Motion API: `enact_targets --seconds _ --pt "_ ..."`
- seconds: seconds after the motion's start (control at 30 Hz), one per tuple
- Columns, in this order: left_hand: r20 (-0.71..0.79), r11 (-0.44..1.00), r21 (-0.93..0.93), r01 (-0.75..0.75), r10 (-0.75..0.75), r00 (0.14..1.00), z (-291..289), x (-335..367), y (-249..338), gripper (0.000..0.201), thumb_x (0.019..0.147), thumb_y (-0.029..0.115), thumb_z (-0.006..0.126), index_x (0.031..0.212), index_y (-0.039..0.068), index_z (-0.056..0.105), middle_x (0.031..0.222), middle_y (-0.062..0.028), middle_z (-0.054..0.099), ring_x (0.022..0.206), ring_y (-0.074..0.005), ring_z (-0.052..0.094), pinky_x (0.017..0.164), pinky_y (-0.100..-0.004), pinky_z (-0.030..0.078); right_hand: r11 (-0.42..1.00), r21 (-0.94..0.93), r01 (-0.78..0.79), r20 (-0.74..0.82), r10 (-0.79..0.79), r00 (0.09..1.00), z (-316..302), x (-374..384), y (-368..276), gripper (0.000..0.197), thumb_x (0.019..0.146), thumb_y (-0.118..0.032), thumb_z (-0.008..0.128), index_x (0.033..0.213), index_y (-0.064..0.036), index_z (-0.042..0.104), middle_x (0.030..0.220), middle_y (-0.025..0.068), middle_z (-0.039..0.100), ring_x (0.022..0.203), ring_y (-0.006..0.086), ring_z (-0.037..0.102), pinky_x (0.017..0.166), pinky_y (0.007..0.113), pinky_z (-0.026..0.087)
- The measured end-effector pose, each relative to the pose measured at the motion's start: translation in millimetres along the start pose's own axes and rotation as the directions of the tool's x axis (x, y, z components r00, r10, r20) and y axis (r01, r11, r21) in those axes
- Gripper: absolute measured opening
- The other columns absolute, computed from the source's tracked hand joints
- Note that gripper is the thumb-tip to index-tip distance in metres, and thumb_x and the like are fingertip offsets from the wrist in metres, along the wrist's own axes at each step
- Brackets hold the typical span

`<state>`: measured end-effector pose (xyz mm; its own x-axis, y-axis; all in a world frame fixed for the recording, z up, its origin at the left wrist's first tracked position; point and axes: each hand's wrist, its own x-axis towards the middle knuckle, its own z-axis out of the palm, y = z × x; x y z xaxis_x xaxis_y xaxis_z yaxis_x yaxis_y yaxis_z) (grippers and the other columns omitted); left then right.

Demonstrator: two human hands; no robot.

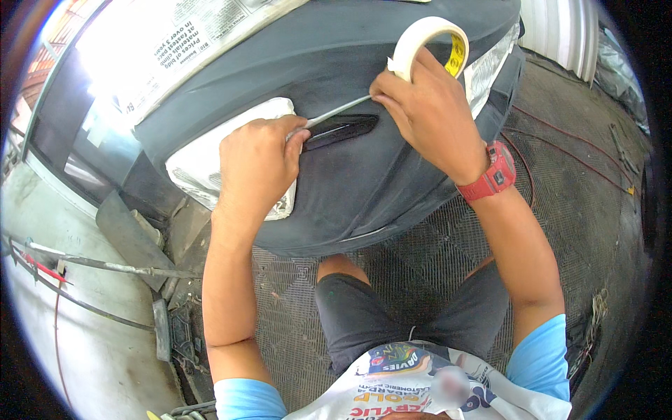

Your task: The person applies masking tape to secure newspaper and a grey protective cover over a car's rear bumper and trunk area. They repeatedly tear strips of tape and press them down to seal the edges of the newspaper and cover, ensuring the surface is protected.

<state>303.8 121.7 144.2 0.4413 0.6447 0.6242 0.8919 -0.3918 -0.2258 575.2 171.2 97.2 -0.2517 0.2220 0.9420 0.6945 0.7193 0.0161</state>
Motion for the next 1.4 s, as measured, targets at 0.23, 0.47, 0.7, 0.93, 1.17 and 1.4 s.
enact_targets --seconds 0.23,0.47,0.7,0.93,1.17,1.4 --pt "0.062 1.000 0.009 0.001 -0.002 0.998 -5 2 -1 0.016 0.104 0.025 0.076 0.114 0.014 0.083 0.076 -0.0147 0.073 0.073 -0.0374 0.073 0.069 -0.0490 0.055 0.998 -0.030 0.056 0.044 -0.054 0.998 3 -13 7 0.015 0.086 -0.009 0.075 0.101 -0.0069 0.078 0.098 0.0166 0.067 0.102 0.0380 0.068 0.087 0.049 0.057" --pt "-0.009 0.994 0.081 -0.072 0.073 0.997 -4 2 15 0.015 0.106 0.016 0.071 0.115 0.009 0.080 0.101 -0.0127 0.076 0.090 -0.0363 0.074 0.079 -0.0493 0.058 0.998 -0.007 0.058 0.027 -0.058 0.998 8 -32 4 0.019 0.086 -0.009 0.076 0.103 -0.0063 0.080 0.096 0.0157 0.068 0.104 0.0369 0.068 0.087 0.048 0.057" --pt "-0.096 0.990 -0.010 -0.140 0.138 0.986 13 5 37 0.014 0.104 0.011 0.069 0.114 0.006 0.078 0.109 -0.0118 0.072 0.104 -0.0360 0.070 0.089 -0.0495 0.057 0.999 -0.004 0.043 0.028 -0.043 0.999 8 -33 3 0.021 0.085 -0.008 0.075 0.105 -0.0063 0.080 0.095 0.0149 0.068 0.104 0.0361 0.067 0.087 0.047 0.056" --pt "-0.085 0.991 -0.087 -0.104 0.097 0.992 23 8 42 0.012 0.104 0.009 0.068 0.114 0.004 0.073 0.109 -0.0142 0.071 0.102 -0.0384 0.069 0.090 -0.0509 0.054 0.998 -0.028 0.059 0.018 -0.059 0.998 5 -29 4 0.022 0.084 -0.008 0.073 0.105 -0.0054 0.080 0.098 0.0150 0.069 0.104 0.0359 0.067 0.087 0.047 0.056" --pt "-0.078 0.993 -0.061 -0.104 0.099 0.992 25 11 40 0.011 0.106 0.009 0.067 0.114 0.005 0.073 0.108 -0.0129 0.071 0.099 -0.0374 0.069 0.087 -0.0499 0.052 0.997 -0.043 0.066 0.038 -0.065 0.997 8 -34 1 0.023 0.084 -0.009 0.073 0.105 -0.0054 0.081 0.101 0.0151 0.070 0.106 0.0353 0.069 0.089 0.046 0.057" --pt "-0.118 0.973 -0.194 -0.125 0.103 0.988 39 14 48 0.015 0.106 0.010 0.066 0.118 0.006 0.074 0.114 -0.0135 0.071 0.105 -0.0382 0.067 0.092 -0.0502 0.051 0.996 -0.072 0.054 0.053 -0.050 0.997 14 -37 3 0.022 0.086 -0.012 0.073 0.105 -0.0050 0.081 0.100 0.0151 0.069 0.104 0.0356 0.068 0.086 0.046 0.057"
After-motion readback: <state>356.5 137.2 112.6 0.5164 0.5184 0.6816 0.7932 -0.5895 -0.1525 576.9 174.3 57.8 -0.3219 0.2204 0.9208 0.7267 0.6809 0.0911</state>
